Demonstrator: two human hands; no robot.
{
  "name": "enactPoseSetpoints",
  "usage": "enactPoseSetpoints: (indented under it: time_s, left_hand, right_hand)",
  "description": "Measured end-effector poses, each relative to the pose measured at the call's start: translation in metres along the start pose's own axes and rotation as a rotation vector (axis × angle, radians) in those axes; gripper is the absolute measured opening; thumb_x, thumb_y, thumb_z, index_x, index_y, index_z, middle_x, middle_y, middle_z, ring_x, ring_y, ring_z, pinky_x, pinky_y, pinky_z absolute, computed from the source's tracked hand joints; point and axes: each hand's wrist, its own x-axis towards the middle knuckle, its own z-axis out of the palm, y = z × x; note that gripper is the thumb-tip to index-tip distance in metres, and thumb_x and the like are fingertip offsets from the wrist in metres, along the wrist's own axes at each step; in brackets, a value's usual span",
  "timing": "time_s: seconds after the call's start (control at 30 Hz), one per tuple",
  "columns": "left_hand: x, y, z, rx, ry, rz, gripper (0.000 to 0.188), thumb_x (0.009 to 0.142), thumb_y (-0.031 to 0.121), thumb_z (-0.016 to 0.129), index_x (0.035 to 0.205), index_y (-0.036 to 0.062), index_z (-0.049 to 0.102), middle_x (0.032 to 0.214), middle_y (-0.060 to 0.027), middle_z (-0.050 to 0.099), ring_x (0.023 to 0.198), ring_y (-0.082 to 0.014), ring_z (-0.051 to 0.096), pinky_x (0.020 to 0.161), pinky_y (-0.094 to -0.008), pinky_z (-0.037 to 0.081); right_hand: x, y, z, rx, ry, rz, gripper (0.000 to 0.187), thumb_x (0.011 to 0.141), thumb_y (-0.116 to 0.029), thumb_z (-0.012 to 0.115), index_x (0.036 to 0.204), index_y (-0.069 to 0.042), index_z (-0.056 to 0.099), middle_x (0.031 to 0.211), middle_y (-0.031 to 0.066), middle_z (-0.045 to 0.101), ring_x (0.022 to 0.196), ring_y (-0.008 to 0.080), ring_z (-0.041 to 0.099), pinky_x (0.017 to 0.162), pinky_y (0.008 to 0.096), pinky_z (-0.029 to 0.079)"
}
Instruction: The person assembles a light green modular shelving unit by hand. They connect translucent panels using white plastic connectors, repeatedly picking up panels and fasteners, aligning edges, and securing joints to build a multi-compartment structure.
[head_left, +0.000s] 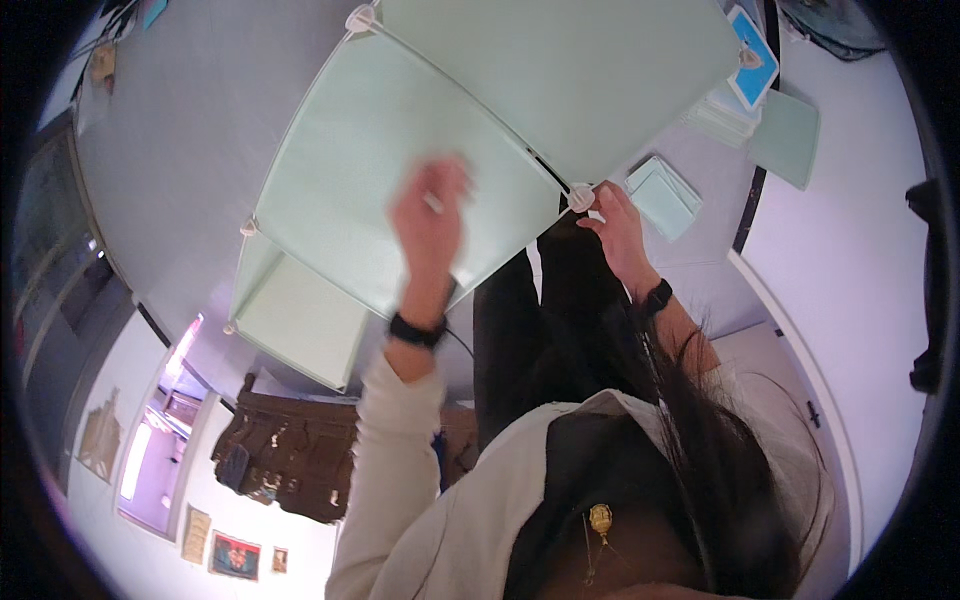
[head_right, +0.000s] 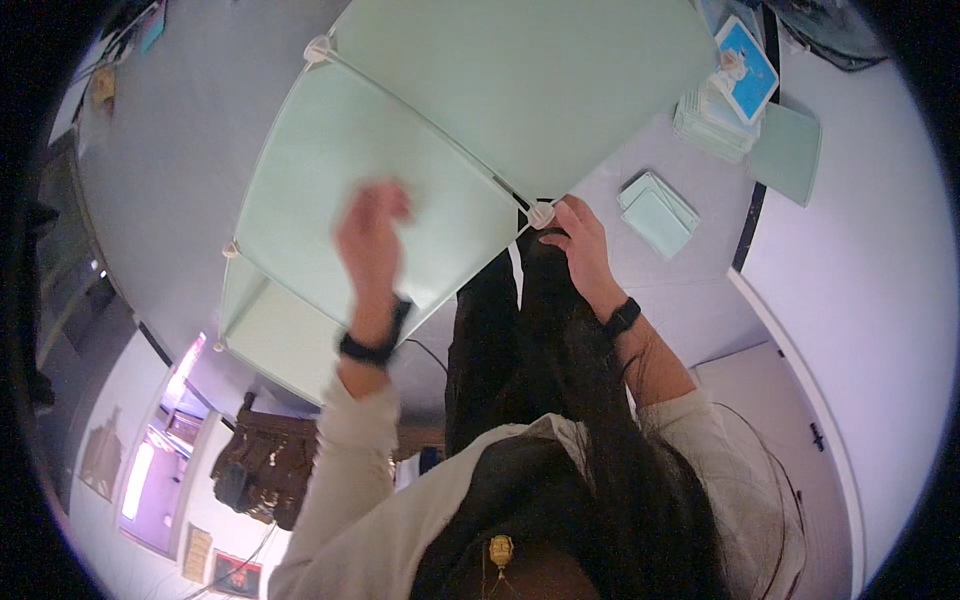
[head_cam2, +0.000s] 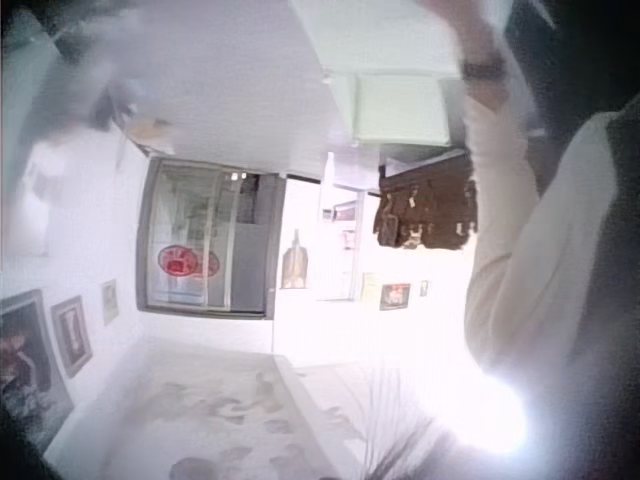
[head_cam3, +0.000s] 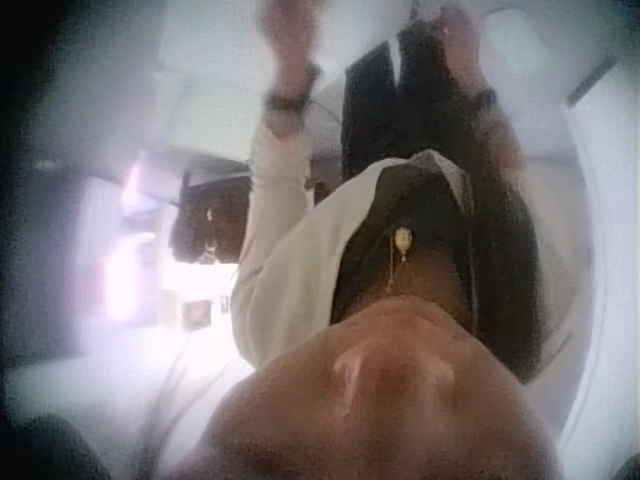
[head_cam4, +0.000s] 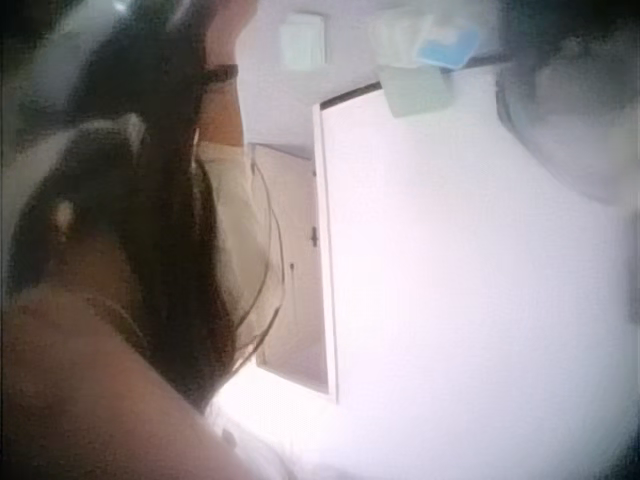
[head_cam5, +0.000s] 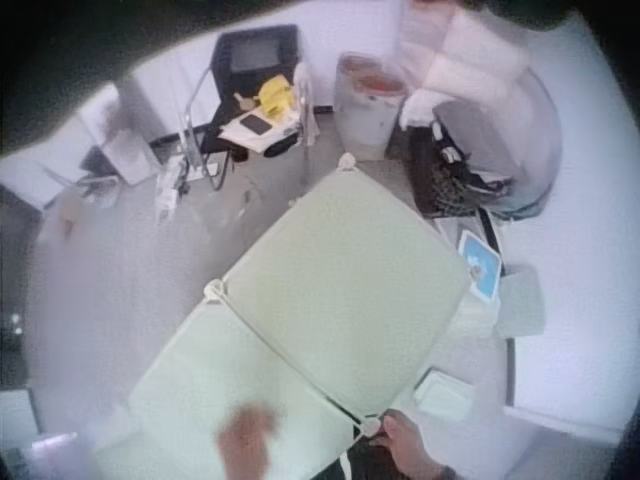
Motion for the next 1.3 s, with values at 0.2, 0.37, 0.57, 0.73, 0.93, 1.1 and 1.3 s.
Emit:
enactPoseSetpoints:
  time_s: [0.2,0.37,0.57,0.73,0.93,1.1,1.3]
  left_hand:
    - [-0.117,-0.009,0.099,-1.008,-0.288,-0.858,0.027,0.095,0.022,0.054,0.11,0.0008,0.057,0.103,-0.0092,0.062,0.085,-0.0156,0.062,0.078,-0.028,0.051]
    - [-0.11,-0.041,0.146,-1.404,0.051,-0.659,0.025,0.095,0.014,0.052,0.116,0.0013,0.055,0.114,-0.0104,0.06,0.103,-0.0196,0.059,0.091,-0.0318,0.049]
    - [-0.119,-0.042,0.16,-1.408,0.162,-0.565,0.024,0.095,0.014,0.052,0.113,-0.0009,0.057,0.112,-0.0122,0.062,0.103,-0.0209,0.061,0.09,-0.0319,0.049]
    - [-0.116,-0.049,0.169,-1.367,0.209,-0.514,0.024,0.095,0.016,0.053,0.112,-0.0012,0.059,0.11,-0.0125,0.063,0.1,-0.0208,0.062,0.088,-0.0326,0.049]
    - [-0.12,-0.051,0.179,-1.265,0.237,-0.449,0.022,0.094,0.016,0.054,0.109,0.0007,0.061,0.108,-0.0103,0.065,0.095,-0.0179,0.062,0.086,-0.0328,0.049]
    - [-0.116,-0.044,0.181,-1.233,0.194,-0.539,0.025,0.096,0.017,0.051,0.113,0.0006,0.06,0.105,-0.008,0.064,0.094,-0.0155,0.061,0.081,-0.0305,0.05]
    - [-0.169,-0.033,0.079,-0.352,0.18,-0.314,0.029,0.098,0.022,0.046,0.109,-0.0029,0.058,0.1,-0.0103,0.062,0.092,-0.0179,0.059,0.082,-0.0316,0.047]
  right_hand:
    - [0.015,-0.013,0.012,-0.419,-0.142,-0.113,0.032,0.084,-0.015,0.068,0.11,0.001,0.058,0.099,0.0054,0.064,0.087,0.0112,0.058,0.079,0.0275,0.047]
    - [0.021,-0.022,-0.003,-0.524,-0.255,-0.087,0.033,0.082,-0.011,0.069,0.11,0.003,0.058,0.102,0.0066,0.064,0.091,0.0127,0.059,0.083,0.028,0.047]
    - [0.027,-0.023,-0.01,-0.607,-0.255,-0.08,0.032,0.082,-0.01,0.069,0.109,0.004,0.058,0.103,0.008,0.064,0.093,0.0141,0.059,0.085,0.0285,0.046]
    - [0.027,-0.026,-0.008,-0.597,-0.239,-0.088,0.033,0.082,-0.009,0.069,0.11,0.005,0.058,0.103,0.0092,0.064,0.094,0.0149,0.059,0.086,0.0287,0.047]
    - [0.024,-0.023,-0.008,-0.477,-0.308,-0.036,0.03,0.084,-0.005,0.065,0.111,0.004,0.057,0.105,0.0104,0.063,0.098,0.0167,0.06,0.089,0.03,0.046]
    - [0.027,-0.021,-0.017,-0.482,-0.394,-0.06,0.025,0.088,-0.009,0.06,0.11,0.004,0.057,0.108,0.0104,0.062,0.1,0.017,0.059,0.091,0.0321,0.045]
    - [0.045,-0.023,-0.002,-0.107,-0.109,-0.055,0.04,0.096,-0.036,0.046,0.117,-0.002,0.053,0.113,0.0074,0.059,0.104,0.0225,0.055,0.091,0.0371,0.043]
